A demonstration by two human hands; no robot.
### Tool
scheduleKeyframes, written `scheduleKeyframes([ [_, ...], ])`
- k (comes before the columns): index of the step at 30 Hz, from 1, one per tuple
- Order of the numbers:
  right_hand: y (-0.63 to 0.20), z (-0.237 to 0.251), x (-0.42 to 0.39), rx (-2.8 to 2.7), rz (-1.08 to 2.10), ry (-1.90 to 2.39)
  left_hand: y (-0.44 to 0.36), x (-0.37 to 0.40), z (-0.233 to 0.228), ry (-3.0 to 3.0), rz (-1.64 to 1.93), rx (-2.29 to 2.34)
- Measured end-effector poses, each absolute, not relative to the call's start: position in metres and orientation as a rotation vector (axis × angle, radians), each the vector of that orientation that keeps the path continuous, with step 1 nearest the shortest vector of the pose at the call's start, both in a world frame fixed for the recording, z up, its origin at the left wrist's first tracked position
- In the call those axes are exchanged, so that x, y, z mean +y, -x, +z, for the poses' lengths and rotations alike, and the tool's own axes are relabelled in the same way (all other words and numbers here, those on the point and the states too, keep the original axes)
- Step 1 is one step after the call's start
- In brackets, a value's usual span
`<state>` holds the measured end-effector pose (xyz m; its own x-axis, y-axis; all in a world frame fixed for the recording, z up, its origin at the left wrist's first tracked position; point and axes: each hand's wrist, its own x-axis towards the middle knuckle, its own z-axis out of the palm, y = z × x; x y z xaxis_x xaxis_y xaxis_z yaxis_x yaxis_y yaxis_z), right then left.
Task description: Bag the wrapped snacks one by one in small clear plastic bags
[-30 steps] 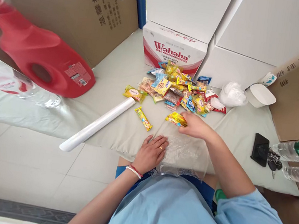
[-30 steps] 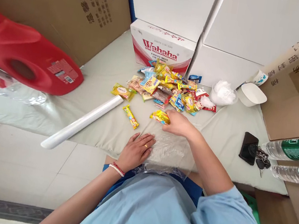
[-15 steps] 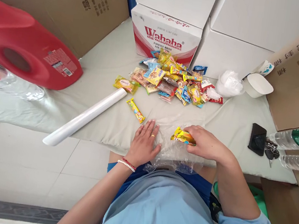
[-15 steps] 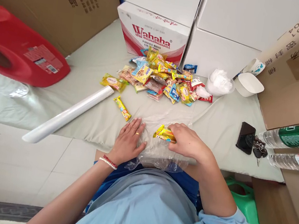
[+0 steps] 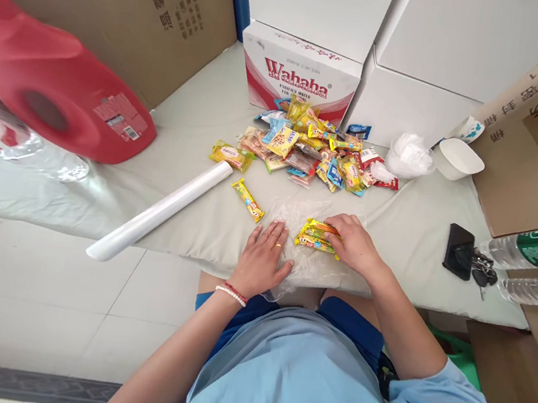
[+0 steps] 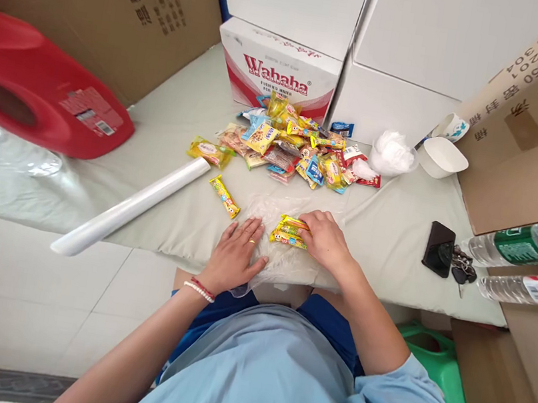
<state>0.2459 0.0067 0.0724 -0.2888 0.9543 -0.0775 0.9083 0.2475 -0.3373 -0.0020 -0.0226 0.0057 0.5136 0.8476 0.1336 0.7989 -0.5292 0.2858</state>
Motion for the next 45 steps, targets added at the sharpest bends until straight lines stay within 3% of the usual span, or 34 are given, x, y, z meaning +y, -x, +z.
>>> scheduleKeyframes([
  [11, -0.239, 0.057, -0.002, -2.664, 0.367, 1.618, 0.001, -0.022, 0.003, -2.57, 0.38, 1.404],
  [18, -0.271, 0.075, -0.024, -2.398, 0.599, 1.397, 0.029, -0.027, 0.009, -2.447, 0.736, 1.13],
  [22, -0.298, 0.082, -0.063, -2.353, 0.717, 1.228, 0.047, -0.04, 0.014, -2.5, 0.681, 0.863],
  [27, -0.309, 0.065, -0.075, -2.238, 0.648, 1.386, 0.037, -0.036, 0.013, -2.586, 0.681, 1.043],
  [32, -0.308, 0.075, -0.028, -2.161, 0.617, 1.409, 0.021, -0.004, 0.016, -2.527, 0.752, 1.361],
  [40, -0.301, 0.058, 0.021, -2.322, 0.455, 1.934, 0.02, -0.008, 0.023, -2.139, 1.34, 1.823],
  [43, -0.296, 0.065, 0.023, -2.312, 0.344, 1.938, 0.009, -0.036, 0.032, -2.37, 1.471, 1.682],
  [45, -0.291, 0.074, 0.029, -2.304, 0.309, 1.861, -0.007, -0.048, 0.037, -2.634, 1.24, 1.36],
])
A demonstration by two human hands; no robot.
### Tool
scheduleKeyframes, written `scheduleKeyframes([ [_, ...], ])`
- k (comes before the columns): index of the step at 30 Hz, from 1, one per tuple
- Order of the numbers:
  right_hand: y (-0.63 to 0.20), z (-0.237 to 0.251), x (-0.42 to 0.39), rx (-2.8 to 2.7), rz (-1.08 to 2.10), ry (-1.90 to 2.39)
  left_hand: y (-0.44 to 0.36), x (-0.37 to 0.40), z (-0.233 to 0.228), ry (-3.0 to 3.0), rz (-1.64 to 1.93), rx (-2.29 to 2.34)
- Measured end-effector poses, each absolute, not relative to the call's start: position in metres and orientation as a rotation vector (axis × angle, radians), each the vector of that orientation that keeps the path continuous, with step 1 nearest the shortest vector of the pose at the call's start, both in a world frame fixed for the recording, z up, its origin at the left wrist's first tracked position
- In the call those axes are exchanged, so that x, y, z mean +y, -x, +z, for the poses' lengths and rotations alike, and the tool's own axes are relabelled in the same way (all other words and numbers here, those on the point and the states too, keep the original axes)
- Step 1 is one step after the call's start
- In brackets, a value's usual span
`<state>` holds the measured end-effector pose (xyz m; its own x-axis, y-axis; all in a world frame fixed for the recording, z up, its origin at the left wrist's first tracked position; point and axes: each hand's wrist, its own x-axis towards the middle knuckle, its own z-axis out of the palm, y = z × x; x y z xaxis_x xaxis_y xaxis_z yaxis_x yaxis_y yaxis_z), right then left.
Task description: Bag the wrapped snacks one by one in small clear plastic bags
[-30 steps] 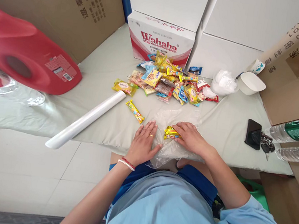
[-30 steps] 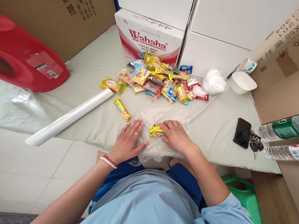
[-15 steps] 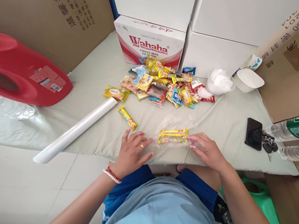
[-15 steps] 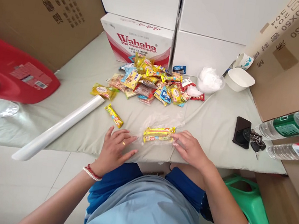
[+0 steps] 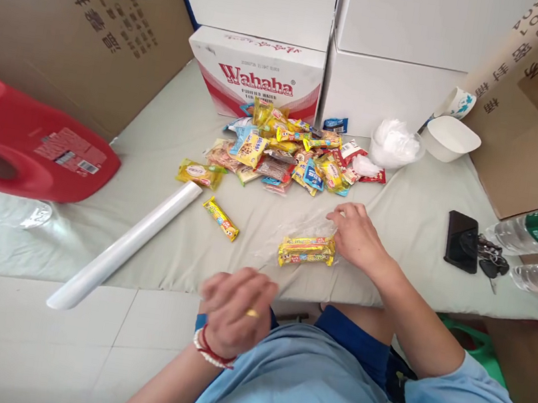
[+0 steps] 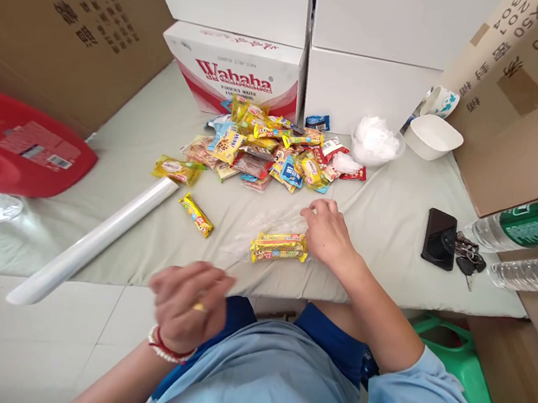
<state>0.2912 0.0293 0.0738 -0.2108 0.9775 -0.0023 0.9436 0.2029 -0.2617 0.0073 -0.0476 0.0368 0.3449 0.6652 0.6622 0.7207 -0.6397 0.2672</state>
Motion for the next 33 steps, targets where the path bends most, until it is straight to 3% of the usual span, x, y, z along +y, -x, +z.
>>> scheduleKeyframes([
  [5, -0.27, 0.082, 0.073, -2.502, 0.422, 1.719, -0.053, -0.022, 0.035, 2.864, -0.704, -1.448],
  [10, -0.253, 0.08, 0.115, -2.566, 0.856, 1.83, -0.064, 0.007, 0.029, 2.899, -0.598, -1.556],
  [14, -0.249, 0.094, 0.103, -2.526, 0.863, 1.649, -0.061, 0.009, 0.028, 2.967, -0.59, -1.499],
  [17, -0.248, 0.094, 0.063, -2.484, 0.692, 1.512, -0.057, 0.01, 0.02, 2.984, -0.751, -1.517],
  [23, -0.244, 0.053, -0.007, -2.545, 0.502, 1.186, -0.034, 0.012, -0.003, 2.756, -1.487, -1.968],
  [27, -0.239, 0.046, -0.013, -2.649, 0.399, 1.168, -0.023, 0.028, -0.002, 2.529, -1.595, -2.267],
  [33, -0.238, 0.06, -0.003, -2.825, 0.435, 0.976, -0.033, 0.074, 0.012, 3.117, -1.775, -2.213],
])
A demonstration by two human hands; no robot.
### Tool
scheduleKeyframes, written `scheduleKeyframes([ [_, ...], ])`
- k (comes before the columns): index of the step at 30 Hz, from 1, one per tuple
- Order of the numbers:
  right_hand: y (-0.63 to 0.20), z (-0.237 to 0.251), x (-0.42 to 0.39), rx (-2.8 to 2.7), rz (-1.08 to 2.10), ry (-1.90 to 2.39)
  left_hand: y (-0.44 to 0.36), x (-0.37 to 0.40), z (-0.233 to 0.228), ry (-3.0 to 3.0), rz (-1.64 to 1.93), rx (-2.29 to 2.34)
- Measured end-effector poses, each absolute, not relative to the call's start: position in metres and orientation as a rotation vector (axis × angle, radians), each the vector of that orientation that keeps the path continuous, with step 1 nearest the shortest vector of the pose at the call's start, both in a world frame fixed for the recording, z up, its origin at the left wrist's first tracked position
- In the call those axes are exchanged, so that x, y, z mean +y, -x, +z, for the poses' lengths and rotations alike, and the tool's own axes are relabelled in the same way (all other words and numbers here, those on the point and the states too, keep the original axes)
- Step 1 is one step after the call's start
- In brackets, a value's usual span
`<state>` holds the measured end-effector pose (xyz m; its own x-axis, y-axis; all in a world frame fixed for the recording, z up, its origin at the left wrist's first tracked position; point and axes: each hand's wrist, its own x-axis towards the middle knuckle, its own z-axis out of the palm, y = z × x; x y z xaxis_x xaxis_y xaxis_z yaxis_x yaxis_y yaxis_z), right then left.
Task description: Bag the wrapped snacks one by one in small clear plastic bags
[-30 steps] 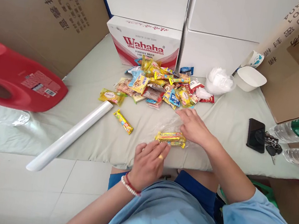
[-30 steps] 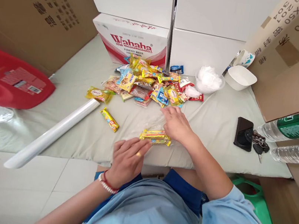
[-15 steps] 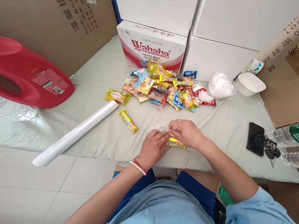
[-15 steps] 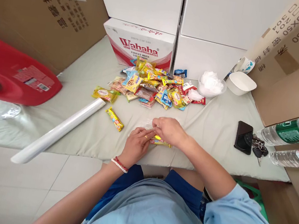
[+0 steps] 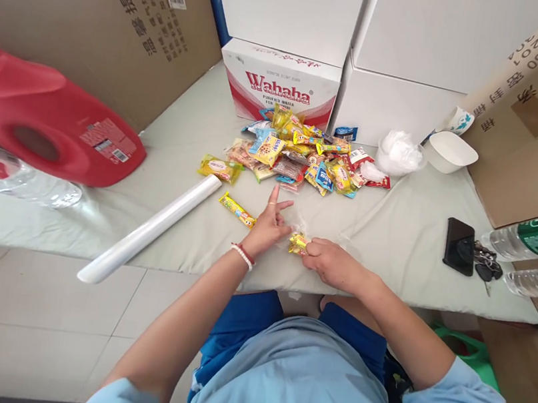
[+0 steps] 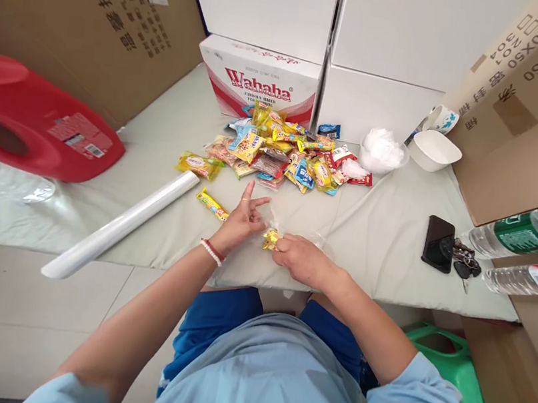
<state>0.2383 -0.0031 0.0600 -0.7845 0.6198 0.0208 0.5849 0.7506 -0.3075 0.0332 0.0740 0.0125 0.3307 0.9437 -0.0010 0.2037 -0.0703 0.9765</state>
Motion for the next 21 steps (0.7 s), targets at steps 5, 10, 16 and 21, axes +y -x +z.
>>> scheduleKeyframes([
  [5, -0.244, 0.05, -0.003, -2.659, 0.559, 1.011, -0.03, 0.093, 0.02, -1.501, 0.772, 0.868],
  [10, -0.248, 0.032, -0.006, -2.345, 0.579, 1.075, 0.005, 0.073, 0.02, -1.84, 0.806, 0.844],
  [16, -0.241, 0.034, -0.005, -2.418, 0.582, 1.196, 0.01, 0.047, 0.008, -1.821, 0.923, 1.132],
  [21, -0.242, 0.038, -0.005, -2.401, 0.639, 1.252, -0.006, 0.046, 0.013, -2.032, 0.691, 1.42],
])
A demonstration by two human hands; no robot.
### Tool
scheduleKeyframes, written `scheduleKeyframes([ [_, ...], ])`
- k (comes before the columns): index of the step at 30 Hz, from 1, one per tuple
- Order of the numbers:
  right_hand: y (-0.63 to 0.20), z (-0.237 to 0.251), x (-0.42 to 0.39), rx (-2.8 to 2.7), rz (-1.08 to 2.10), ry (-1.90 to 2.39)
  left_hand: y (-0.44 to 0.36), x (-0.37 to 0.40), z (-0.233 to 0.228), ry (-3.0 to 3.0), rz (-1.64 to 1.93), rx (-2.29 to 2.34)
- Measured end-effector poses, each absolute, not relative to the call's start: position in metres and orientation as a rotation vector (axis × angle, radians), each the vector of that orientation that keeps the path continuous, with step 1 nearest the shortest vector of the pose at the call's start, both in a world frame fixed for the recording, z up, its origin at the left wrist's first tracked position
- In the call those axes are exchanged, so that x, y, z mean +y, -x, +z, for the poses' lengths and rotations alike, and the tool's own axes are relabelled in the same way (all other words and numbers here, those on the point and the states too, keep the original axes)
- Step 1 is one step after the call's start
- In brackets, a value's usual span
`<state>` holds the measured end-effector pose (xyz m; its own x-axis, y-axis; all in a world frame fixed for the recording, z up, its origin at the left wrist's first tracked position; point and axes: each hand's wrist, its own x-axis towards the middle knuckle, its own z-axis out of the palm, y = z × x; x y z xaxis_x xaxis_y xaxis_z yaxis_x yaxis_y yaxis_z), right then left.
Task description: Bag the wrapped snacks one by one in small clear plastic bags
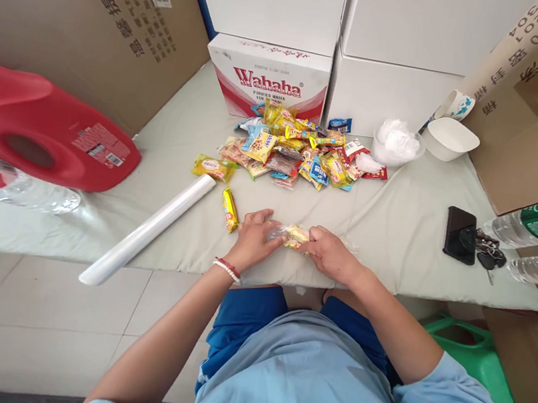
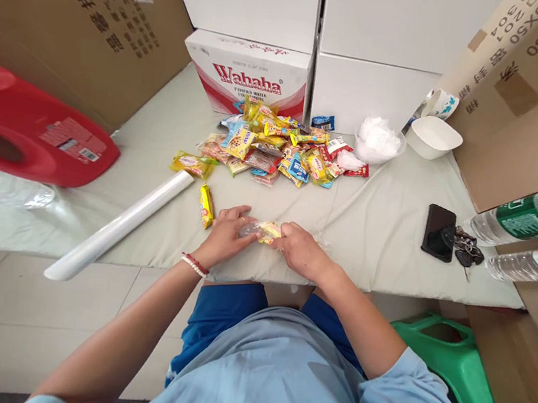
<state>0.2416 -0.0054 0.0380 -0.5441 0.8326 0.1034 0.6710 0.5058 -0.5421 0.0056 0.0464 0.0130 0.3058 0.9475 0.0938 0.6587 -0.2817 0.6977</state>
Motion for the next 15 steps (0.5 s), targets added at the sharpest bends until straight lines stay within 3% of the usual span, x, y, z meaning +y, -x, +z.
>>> scheduleKeyframes([
  [9, -0.24, 0.033, 0.001, -2.416, 0.623, 1.245, -0.051, 0.017, 0.043, -2.099, 0.941, 1.272],
  [15, -0.266, 0.05, -0.015, -2.418, 0.636, 1.023, -0.067, 0.002, 0.026, -2.54, 0.702, 1.163],
])
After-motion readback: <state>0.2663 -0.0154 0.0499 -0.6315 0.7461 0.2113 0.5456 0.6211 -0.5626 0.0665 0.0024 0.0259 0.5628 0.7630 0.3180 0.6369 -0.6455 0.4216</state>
